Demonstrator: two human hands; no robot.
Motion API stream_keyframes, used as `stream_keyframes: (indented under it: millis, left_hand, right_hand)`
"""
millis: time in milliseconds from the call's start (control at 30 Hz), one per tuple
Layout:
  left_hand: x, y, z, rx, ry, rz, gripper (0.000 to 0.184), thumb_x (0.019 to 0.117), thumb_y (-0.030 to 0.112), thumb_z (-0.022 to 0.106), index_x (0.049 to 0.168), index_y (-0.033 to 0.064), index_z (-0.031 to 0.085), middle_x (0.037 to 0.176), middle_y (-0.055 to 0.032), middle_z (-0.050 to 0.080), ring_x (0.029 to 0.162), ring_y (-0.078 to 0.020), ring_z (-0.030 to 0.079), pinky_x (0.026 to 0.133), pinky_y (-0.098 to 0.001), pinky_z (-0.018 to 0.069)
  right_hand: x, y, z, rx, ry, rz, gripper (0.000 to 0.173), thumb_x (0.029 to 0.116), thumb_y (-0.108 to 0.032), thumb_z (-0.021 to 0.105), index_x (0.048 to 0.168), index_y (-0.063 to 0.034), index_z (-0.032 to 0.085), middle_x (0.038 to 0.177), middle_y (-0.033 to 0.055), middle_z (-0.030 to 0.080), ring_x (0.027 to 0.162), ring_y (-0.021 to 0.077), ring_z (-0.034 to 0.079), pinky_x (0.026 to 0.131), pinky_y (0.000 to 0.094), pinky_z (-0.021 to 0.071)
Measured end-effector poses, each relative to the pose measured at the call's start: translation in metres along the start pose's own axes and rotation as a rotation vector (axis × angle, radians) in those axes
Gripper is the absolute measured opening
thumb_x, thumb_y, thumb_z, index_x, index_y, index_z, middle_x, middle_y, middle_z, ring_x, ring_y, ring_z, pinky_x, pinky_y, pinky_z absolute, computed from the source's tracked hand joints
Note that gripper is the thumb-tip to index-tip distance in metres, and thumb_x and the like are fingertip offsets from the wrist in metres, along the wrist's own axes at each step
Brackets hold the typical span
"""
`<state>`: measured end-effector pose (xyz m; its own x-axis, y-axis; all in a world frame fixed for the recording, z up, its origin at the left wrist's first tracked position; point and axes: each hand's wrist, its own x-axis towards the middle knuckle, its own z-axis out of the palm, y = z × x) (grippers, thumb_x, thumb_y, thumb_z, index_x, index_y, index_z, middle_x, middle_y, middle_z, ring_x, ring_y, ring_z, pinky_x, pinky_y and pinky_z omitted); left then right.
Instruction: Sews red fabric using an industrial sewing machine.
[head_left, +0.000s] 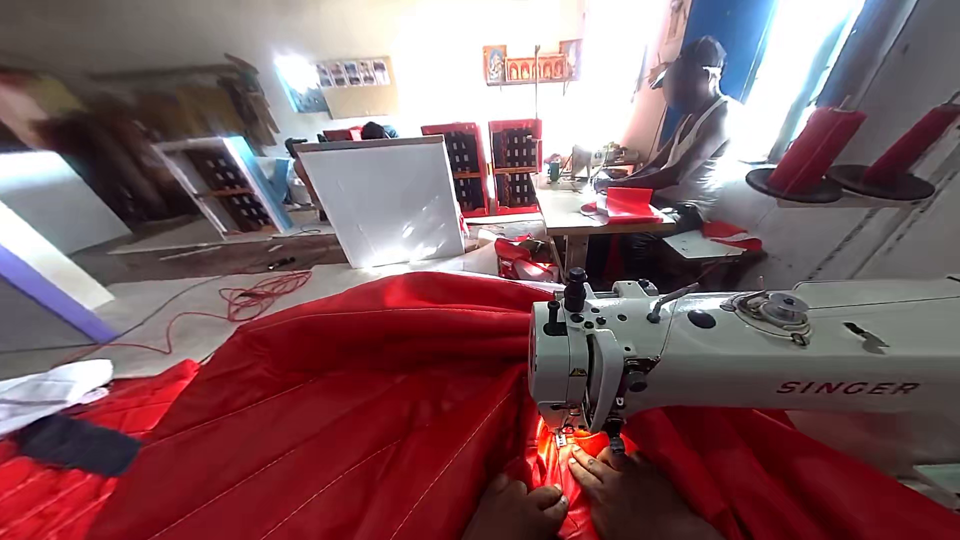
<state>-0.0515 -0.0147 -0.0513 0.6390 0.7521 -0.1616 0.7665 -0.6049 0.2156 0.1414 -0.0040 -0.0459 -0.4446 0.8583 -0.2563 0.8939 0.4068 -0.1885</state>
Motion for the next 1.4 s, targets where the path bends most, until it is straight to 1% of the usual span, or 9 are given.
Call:
stream_keyframes:
  millis: [167, 267, 633, 767, 867, 1000, 1133, 1267, 1400]
  left_hand:
    - [0.006, -0.003, 0.005, 0.008, 0.074, -0.01, 0.036, 0.1004, 0.011, 0.054, 0.133, 0.0153, 0.071, 0.135, -0.0074, 0.069, 0.106, -0.0382, 0.07, 0.09, -0.0613, 0.0499]
    - [0.015, -0.004, -0.005, -0.019, -0.021, -0.085, 0.041, 0.1036, 0.01, 0.048, 0.14, 0.0185, 0.065, 0.144, -0.0045, 0.063, 0.117, -0.0359, 0.065, 0.099, -0.0604, 0.0445]
    - [0.026, -0.02, -0.005, -0.061, 0.041, -0.092, 0.04, 0.1025, 0.013, 0.05, 0.137, 0.0224, 0.068, 0.143, -0.0021, 0.063, 0.12, -0.0325, 0.064, 0.105, -0.059, 0.0417]
    - [0.018, -0.037, 0.0, -0.177, 0.078, 0.081, 0.034, 0.1058, 0.018, 0.05, 0.127, 0.0244, 0.075, 0.136, -0.0007, 0.069, 0.118, -0.0297, 0.066, 0.106, -0.0589, 0.0405]
    - [0.017, -0.04, -0.004, -0.228, 0.031, 0.105, 0.032, 0.1058, 0.02, 0.05, 0.123, 0.0221, 0.077, 0.135, 0.0001, 0.069, 0.119, -0.0281, 0.065, 0.108, -0.0587, 0.0375]
    - [0.019, -0.045, -0.002, -0.241, 0.046, 0.144, 0.03, 0.1052, 0.02, 0.051, 0.118, 0.0193, 0.078, 0.127, -0.003, 0.072, 0.117, -0.0291, 0.066, 0.106, -0.0616, 0.0381]
    - [0.022, -0.046, -0.002, -0.216, 0.034, 0.138, 0.03, 0.1063, 0.023, 0.05, 0.118, 0.0205, 0.078, 0.123, -0.0056, 0.073, 0.115, -0.0302, 0.066, 0.106, -0.063, 0.0379]
    - [0.03, -0.046, -0.011, -0.23, -0.009, 0.036, 0.032, 0.1046, 0.016, 0.05, 0.124, 0.0208, 0.075, 0.128, -0.006, 0.069, 0.122, -0.0287, 0.062, 0.112, -0.0629, 0.0315]
    - [0.038, -0.051, -0.013, -0.237, 0.043, -0.009, 0.037, 0.0999, 0.005, 0.05, 0.124, 0.0197, 0.075, 0.131, -0.0051, 0.069, 0.127, -0.0272, 0.061, 0.113, -0.0639, 0.0327]
  right_hand:
    - [0.005, 0.009, 0.008, 0.03, 0.066, -0.009, 0.05, 0.103, -0.012, 0.041, 0.152, -0.0121, 0.051, 0.156, 0.0065, 0.051, 0.141, 0.0331, 0.049, 0.109, 0.0566, 0.0394]
    - [0.014, 0.016, 0.011, 0.044, 0.081, 0.014, 0.051, 0.1029, -0.015, 0.04, 0.153, -0.0123, 0.049, 0.156, 0.0083, 0.051, 0.143, 0.0335, 0.046, 0.111, 0.0583, 0.0383]
    - [0.024, 0.024, 0.002, 0.117, 0.038, 0.053, 0.051, 0.1047, -0.023, 0.039, 0.154, -0.0126, 0.047, 0.154, 0.0131, 0.051, 0.147, 0.0338, 0.041, 0.117, 0.0573, 0.0319]
    - [0.017, 0.028, 0.013, 0.098, 0.165, -0.111, 0.043, 0.1037, -0.018, 0.042, 0.143, -0.0166, 0.06, 0.148, 0.007, 0.059, 0.142, 0.0348, 0.048, 0.112, 0.06, 0.0371]
    - [0.006, 0.025, 0.009, 0.105, 0.099, -0.203, 0.038, 0.1048, -0.013, 0.045, 0.135, -0.0171, 0.067, 0.145, 0.0043, 0.062, 0.141, 0.0357, 0.048, 0.113, 0.0616, 0.0358]
    - [-0.002, 0.029, 0.009, 0.096, 0.09, -0.248, 0.037, 0.1047, -0.013, 0.044, 0.13, -0.014, 0.071, 0.139, 0.0056, 0.066, 0.131, 0.0334, 0.059, 0.108, 0.0588, 0.0412]
    - [0.001, 0.036, 0.009, 0.119, 0.091, -0.262, 0.038, 0.1055, -0.015, 0.041, 0.131, -0.0159, 0.07, 0.141, 0.0025, 0.065, 0.133, 0.031, 0.057, 0.109, 0.0569, 0.0407]
    - [0.01, 0.042, 0.013, 0.109, 0.145, -0.235, 0.039, 0.1048, -0.016, 0.042, 0.133, -0.0163, 0.068, 0.141, 0.0038, 0.065, 0.133, 0.0296, 0.057, 0.109, 0.0568, 0.0402]
    - [0.018, 0.048, 0.014, 0.099, 0.243, -0.227, 0.039, 0.1028, -0.018, 0.045, 0.133, -0.0178, 0.068, 0.135, 0.0073, 0.068, 0.132, 0.0303, 0.058, 0.109, 0.0557, 0.0429]
